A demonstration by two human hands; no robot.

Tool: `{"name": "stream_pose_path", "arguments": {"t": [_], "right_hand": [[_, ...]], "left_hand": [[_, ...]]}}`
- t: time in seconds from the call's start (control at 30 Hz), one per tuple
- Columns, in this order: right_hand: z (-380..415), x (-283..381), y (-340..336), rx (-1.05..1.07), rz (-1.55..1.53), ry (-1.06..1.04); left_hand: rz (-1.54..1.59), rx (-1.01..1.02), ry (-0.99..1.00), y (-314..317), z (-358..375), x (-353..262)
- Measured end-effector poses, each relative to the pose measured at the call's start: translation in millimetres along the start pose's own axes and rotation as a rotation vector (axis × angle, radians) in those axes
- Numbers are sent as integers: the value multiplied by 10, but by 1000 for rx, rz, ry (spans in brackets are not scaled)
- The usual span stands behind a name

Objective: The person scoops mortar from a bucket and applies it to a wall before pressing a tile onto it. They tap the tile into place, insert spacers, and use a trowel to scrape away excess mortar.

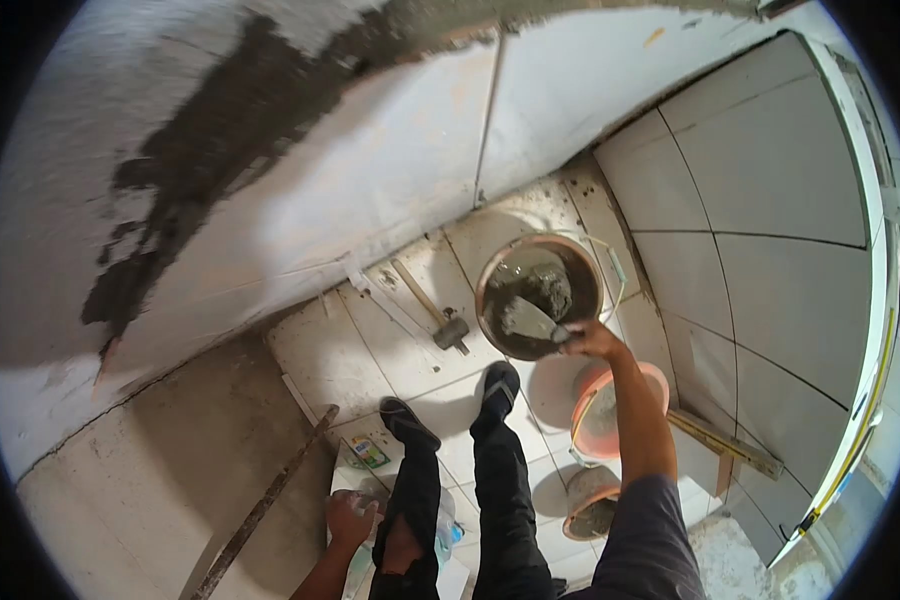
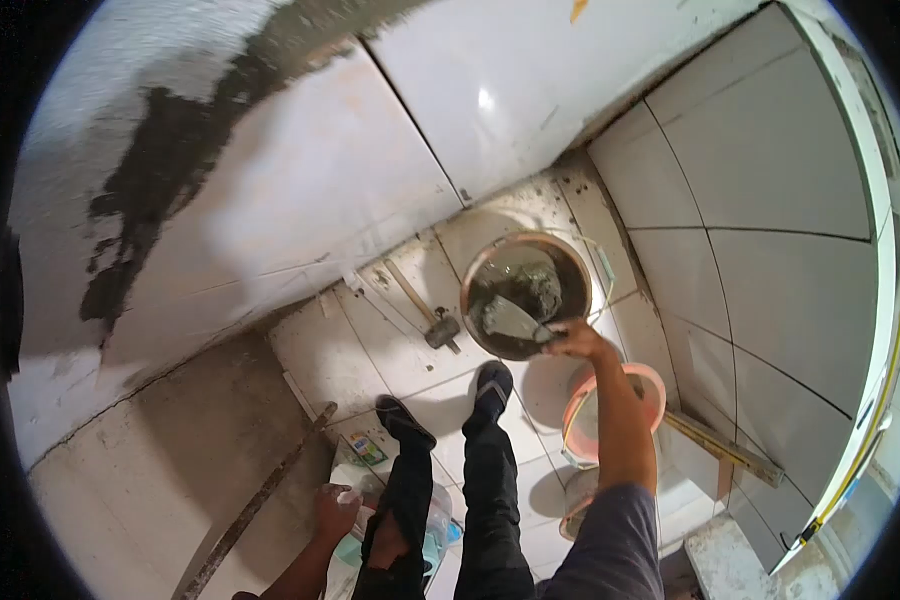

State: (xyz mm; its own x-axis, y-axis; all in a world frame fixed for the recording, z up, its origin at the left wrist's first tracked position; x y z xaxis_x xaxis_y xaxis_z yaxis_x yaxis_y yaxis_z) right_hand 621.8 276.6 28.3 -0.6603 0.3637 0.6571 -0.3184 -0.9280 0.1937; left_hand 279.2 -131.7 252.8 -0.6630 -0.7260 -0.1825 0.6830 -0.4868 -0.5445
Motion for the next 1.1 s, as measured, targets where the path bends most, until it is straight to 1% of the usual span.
{"name": "stream_pose_path", "arguments": {"t": [0.07,0.13,0.17,0.23,0.27,0.33,0.37,0.43,0.47,0.53,0.57,0.63,0.67,0.7,0.73,0.77,0.83,0.93,1.0,1.07,1.1], "right_hand": [[288,187,171,-71,-193,-113],[553,453,360,-87,-345,-121],[676,646,462,-89,-325,-138],[872,1128,691,-116,-567,-305],[926,1339,782,-119,-549,-313],[1061,1917,973,-97,-561,-634],[1096,2203,1104,-101,-544,-640],[1192,2873,1255,-119,-801,-855],[1196,3149,1348,-118,-781,-859],[1274,3597,1355,-376,-788,-1050],[1252,3693,1347,-552,-731,-1073],[1157,3820,1271,-804,-599,-1091],[1072,3902,1263,-800,-580,-1097],[1071,3978,1252,-965,-381,-1063],[1062,4045,1251,-1125,-179,-1018],[959,4078,1224,-1122,-166,-1021],[918,4219,1309,-1427,397,-1003],[878,4170,1308,-1388,407,-965],[998,4122,1328,-1361,407,-944],[1209,4039,1414,-1337,550,-739],[1369,4054,1482,-1342,557,-739]], "left_hand": [[-39,-41,24,-50,4,-3],[-75,-77,51,-64,37,38],[-69,-65,32,-22,34,107],[-48,-66,25,-61,41,61],[-51,-52,8,-152,76,-37],[-47,-49,3,-227,114,-74],[-53,-57,-7,-205,121,-27],[-44,-78,-6,-236,140,-8],[-26,-87,-29,-271,172,9],[8,-107,-43,-324,217,46],[59,-107,-39,-327,247,89],[126,-114,-27,-329,295,172],[138,-112,-52,-311,320,228],[150,-106,-78,-259,340,310],[92,-134,-97,-115,333,460],[104,-135,-92,-115,336,497],[104,-32,-170,-114,414,568],[127,-64,-181,2,489,761],[129,-51,-176,22,518,843],[135,-42,-172,28,551,868],[137,-52,-175,2,564,874]]}}
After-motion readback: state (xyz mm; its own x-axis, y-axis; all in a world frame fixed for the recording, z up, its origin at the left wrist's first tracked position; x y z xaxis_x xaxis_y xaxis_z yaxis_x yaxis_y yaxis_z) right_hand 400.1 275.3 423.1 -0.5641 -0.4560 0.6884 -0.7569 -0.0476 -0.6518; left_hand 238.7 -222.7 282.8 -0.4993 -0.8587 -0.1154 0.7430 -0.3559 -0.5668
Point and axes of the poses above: each hand's wrist, its own z-axis away from the middle knuckle, its own y-axis out of the palm, x = y × z, the point moved 6 cm from there along -z, towards the middle knuckle, and after that the axes turned 12 degrees about x, right-handed, at the moved point
